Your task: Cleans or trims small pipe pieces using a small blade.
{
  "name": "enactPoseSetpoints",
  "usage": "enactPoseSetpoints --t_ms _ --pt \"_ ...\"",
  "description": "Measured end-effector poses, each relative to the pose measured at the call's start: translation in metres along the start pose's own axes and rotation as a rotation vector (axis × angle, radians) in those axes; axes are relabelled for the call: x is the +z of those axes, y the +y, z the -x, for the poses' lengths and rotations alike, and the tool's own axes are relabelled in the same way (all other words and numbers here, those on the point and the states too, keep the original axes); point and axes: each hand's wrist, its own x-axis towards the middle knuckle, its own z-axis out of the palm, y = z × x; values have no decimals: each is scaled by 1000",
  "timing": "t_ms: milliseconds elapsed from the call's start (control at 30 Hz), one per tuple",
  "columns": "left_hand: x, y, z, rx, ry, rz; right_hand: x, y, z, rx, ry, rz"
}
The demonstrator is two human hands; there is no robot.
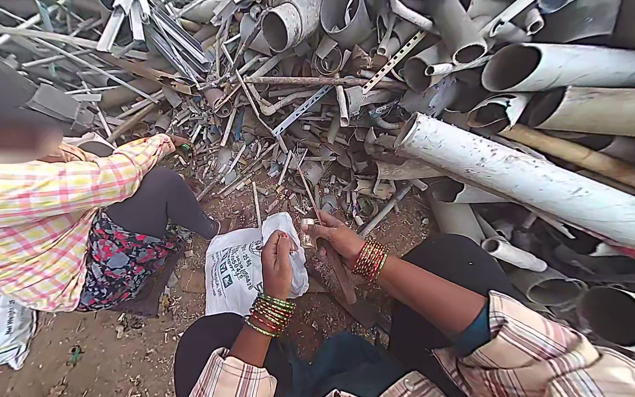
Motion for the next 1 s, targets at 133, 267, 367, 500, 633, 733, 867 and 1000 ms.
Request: enactPoseSetpoints --t_ms 133,267,367,500,633,733,867,1000 --pt "2 -6 2 5 -18 -78 0 -4 1 -3 42 -5" --pt "-1 -9 2 121 -98 -206 -2 -8 1 -5 77 38" --pt "-6 -11 3 351 -297 -208 -6 -10 -1 -42 96 114" --pt "-4 -9 4 575 -330 -325 -8 -10 -2 -91 99 159" --pt "0 -7 3 511 -73 -365 -6 -9 2 -98 69 180" --pt "-3 -8 1 473 -43 -358 -5 -7 4 -117 29 192" --pt "-2 -10 2 453 -93 -285 -2 -7 8 -148 -31 216" --pt "-3 -9 4 414 -75 -264 -2 -3 11 -248 -68 269"
